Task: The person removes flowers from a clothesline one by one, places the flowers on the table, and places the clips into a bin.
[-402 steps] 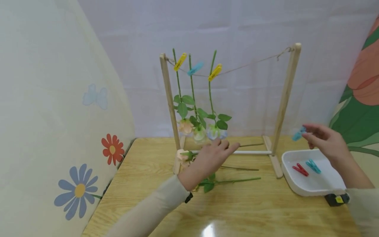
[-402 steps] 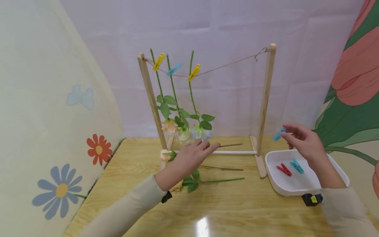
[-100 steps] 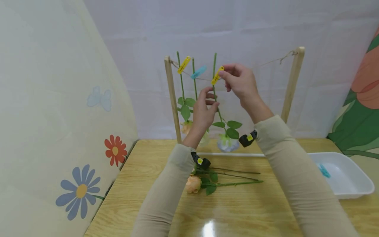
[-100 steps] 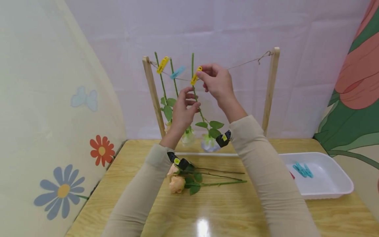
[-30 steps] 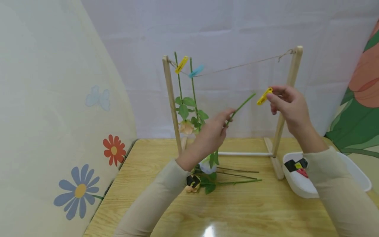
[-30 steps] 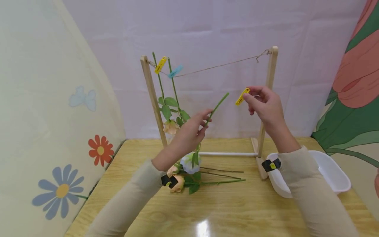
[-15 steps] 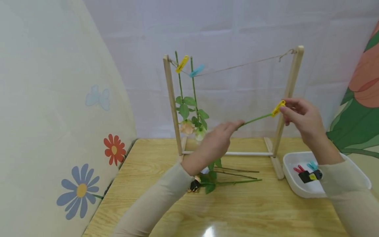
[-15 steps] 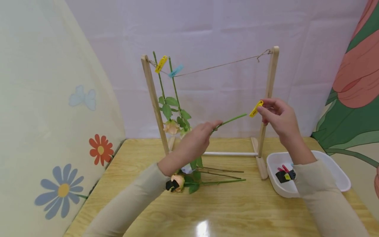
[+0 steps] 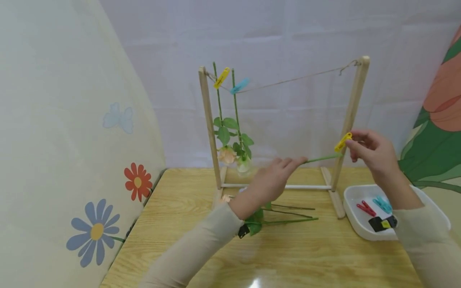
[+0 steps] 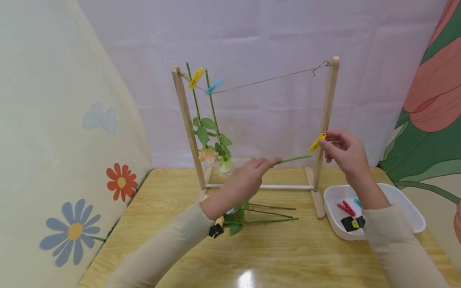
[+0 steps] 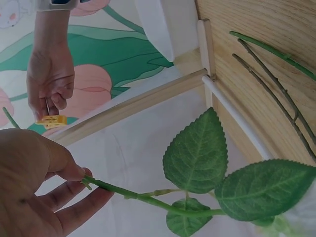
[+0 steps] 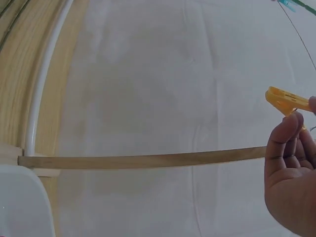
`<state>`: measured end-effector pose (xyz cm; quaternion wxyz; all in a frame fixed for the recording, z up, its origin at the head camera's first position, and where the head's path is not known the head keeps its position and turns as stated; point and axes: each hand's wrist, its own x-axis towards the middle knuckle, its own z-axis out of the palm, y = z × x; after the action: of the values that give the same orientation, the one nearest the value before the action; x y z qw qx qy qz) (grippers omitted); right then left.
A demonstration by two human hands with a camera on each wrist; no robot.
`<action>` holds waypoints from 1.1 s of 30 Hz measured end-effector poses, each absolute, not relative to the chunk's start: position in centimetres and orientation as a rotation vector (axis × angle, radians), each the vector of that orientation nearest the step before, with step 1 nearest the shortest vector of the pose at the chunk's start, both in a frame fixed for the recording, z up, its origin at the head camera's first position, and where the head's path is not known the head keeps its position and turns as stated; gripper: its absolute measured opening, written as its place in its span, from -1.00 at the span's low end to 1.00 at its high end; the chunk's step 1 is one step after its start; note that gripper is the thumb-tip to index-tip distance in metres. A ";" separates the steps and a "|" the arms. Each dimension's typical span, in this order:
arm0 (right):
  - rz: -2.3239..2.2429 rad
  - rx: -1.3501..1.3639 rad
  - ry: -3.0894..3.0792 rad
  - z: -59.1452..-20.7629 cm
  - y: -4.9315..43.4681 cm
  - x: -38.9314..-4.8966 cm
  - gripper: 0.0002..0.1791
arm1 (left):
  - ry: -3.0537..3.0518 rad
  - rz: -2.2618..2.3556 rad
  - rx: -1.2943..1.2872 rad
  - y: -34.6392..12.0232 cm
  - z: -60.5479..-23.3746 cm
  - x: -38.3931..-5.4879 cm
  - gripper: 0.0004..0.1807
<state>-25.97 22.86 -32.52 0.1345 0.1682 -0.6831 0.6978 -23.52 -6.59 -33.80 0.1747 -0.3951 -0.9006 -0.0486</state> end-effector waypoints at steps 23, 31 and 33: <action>1.760 0.201 -2.331 -36.0 27.0 -23.5 -0.78 | -2.346 0.202 -1.131 -4.2 -37.4 -23.1 -0.26; 1.684 0.120 -2.439 -37.1 28.9 -22.8 -0.77 | -2.342 0.398 -1.129 -3.2 -38.6 -22.7 -0.27; 1.647 0.100 -2.456 -37.4 29.3 -22.7 -0.78 | -2.368 0.425 -1.126 -2.9 -38.7 -22.7 -0.24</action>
<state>-22.67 29.27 -37.35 0.0915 0.0338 -0.8266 0.5543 -22.71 -2.95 -38.69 0.2402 -0.4113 -0.8655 0.1552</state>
